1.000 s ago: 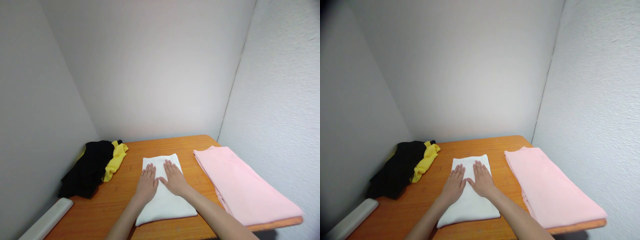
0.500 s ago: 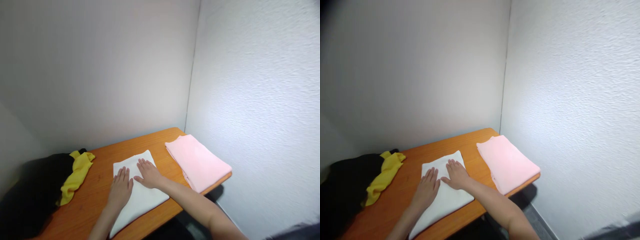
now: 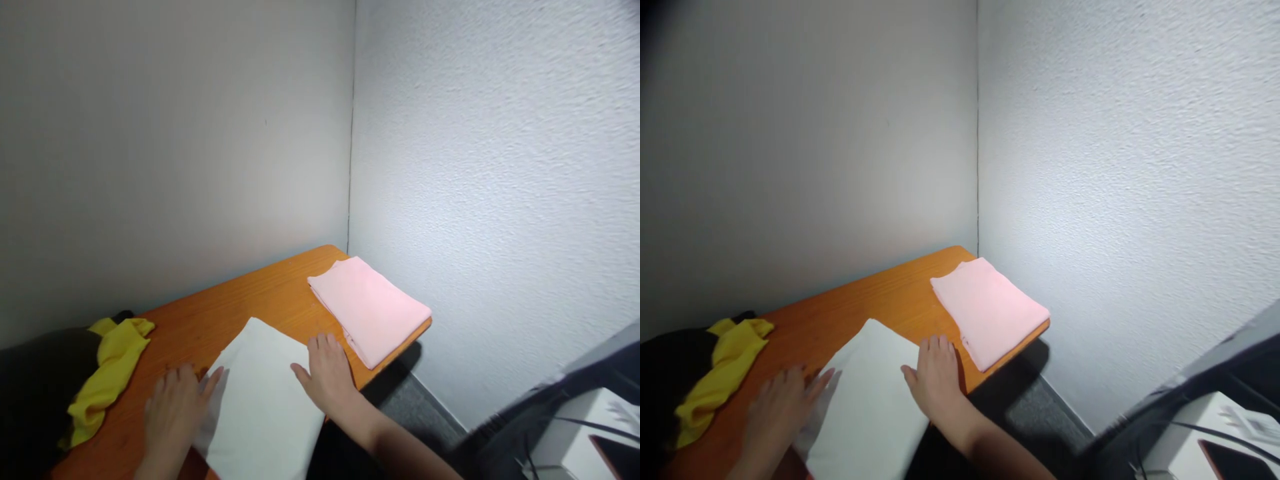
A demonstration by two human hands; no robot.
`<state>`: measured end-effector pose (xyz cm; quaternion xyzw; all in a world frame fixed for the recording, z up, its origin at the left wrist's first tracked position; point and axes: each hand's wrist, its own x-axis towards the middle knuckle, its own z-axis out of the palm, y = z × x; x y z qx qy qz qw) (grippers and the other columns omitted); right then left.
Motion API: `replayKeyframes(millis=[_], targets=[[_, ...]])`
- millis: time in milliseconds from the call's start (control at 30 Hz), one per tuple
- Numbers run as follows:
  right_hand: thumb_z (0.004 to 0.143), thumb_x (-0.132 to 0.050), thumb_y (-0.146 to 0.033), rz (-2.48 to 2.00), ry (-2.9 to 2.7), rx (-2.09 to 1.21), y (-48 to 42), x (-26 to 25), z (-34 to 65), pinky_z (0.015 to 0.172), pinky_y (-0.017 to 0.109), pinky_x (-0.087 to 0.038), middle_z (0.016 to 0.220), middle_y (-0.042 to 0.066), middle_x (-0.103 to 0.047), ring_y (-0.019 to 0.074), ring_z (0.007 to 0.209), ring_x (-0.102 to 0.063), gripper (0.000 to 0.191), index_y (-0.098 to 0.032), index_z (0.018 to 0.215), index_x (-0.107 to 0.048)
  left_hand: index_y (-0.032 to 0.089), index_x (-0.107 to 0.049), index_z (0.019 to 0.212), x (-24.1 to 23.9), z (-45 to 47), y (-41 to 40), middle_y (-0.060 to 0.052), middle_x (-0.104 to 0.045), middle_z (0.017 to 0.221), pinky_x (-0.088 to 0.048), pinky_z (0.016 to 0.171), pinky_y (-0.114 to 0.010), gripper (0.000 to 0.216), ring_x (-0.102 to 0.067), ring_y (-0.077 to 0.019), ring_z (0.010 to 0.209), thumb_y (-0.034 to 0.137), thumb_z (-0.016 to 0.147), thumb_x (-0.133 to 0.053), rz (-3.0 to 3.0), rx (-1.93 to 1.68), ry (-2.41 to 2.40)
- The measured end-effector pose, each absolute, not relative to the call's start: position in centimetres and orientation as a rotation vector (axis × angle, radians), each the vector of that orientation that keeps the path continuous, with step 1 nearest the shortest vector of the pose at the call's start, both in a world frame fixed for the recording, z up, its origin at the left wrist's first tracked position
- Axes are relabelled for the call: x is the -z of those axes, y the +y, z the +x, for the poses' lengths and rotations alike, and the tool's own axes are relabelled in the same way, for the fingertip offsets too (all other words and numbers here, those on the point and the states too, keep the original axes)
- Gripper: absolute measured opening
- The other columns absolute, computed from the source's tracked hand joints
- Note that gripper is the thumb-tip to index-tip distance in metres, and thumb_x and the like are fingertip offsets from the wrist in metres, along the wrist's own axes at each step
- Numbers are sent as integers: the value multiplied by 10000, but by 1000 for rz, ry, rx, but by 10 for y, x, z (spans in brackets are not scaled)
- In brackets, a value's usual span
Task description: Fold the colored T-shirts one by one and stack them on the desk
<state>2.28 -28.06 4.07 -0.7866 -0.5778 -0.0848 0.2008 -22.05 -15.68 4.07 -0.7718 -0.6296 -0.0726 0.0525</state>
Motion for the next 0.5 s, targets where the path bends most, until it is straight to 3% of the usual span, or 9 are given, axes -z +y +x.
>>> replayKeyframes(millis=[133,267,400,500], targets=[[810,-691,-478,-2256,-1531,361,-296,-21,27,967,514,-397,1138,225,-588,379,1108,-505,528,-91,1156,-594,82,-616,1004,-30,-220,-140,-225,-676,968,-454,780,-458,790,-621,-408,967,776,775,-315,-2493,71,-2161],[745,-765,-483,-2296,-1538,358,-299,-19,37,1007,528,-365,1187,256,-573,413,1177,-468,630,-54,1173,-597,134,-612,900,-21,-213,-139,-196,-686,952,-469,760,-450,670,-638,-395,939,736,780,-343,-2625,27,-2171],[760,-757,-465,-2282,-1641,90,-302,-31,48,974,480,-408,1000,175,-643,350,1025,-562,468,-83,1008,-651,185,-583,785,-13,-211,-140,-154,-686,906,-475,803,-418,542,-643,-345,927,678,804,-357,-2792,139,-2094],[830,-695,-367,-2167,-1654,-123,-308,-41,55,881,392,-459,957,99,-657,277,933,-602,268,-151,972,-626,184,-581,854,-19,-207,-139,-135,-691,901,-482,787,-399,561,-651,-323,906,674,843,-307,-2862,273,-2074]])
